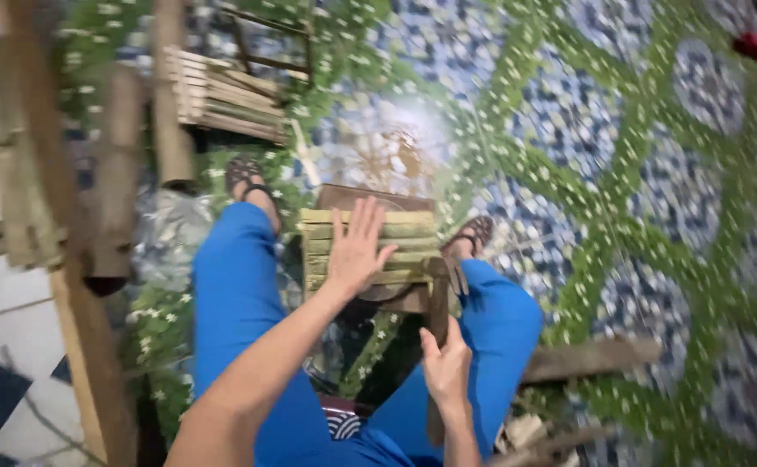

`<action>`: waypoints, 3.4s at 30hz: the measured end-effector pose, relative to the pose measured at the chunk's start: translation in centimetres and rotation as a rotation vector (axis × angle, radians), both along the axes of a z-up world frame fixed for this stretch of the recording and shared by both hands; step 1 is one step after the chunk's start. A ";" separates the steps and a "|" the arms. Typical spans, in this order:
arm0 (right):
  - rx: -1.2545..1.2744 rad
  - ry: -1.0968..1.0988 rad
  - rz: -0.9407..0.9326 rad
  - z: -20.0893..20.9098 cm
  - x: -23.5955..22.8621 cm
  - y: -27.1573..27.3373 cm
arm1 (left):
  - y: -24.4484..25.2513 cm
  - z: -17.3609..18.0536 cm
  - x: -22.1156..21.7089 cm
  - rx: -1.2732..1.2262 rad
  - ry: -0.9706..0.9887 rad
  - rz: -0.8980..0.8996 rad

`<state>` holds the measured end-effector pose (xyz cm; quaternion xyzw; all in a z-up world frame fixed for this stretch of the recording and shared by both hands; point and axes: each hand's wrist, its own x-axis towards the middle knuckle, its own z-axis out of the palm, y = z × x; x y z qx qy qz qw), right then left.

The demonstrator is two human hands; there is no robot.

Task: The person assembles a small bamboo stool by hand, using a curved metal tool to press and secure slats into place. They repeatedly adjust the slats and tap them with the tool to ensure alignment.

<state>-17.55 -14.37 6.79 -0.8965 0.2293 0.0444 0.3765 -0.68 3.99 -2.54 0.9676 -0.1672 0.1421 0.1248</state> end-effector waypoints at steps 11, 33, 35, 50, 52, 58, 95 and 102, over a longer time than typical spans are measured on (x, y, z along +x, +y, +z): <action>0.243 0.106 0.185 0.6 3.8 5.3 | 9.4 1.0 1.6 -1.284 0.786 0.903; 0.317 -0.018 0.119 -5.6 3.9 4.8 | 7.9 -8.1 4.6 -1.249 0.715 1.053; 0.332 -0.022 0.113 -5.0 3.9 5.2 | 7.8 -6.9 4.5 -1.272 0.719 1.044; 0.327 -0.016 0.089 -5.1 4.0 5.5 | 7.9 -10.4 3.8 -1.249 0.672 0.926; 0.335 -0.019 0.083 -5.0 4.0 5.4 | 7.8 -7.6 2.9 -1.227 0.669 0.894; 0.337 -0.008 0.066 -4.7 4.5 5.4 | 8.5 -3.0 1.5 -1.330 0.656 0.767; 0.277 -0.010 0.083 -5.5 4.5 6.0 | 8.4 -15.9 -1.4 -1.020 0.720 0.801; 0.308 -0.009 0.047 -5.1 4.3 6.1 | 8.2 -15.3 -1.4 -1.043 0.674 0.813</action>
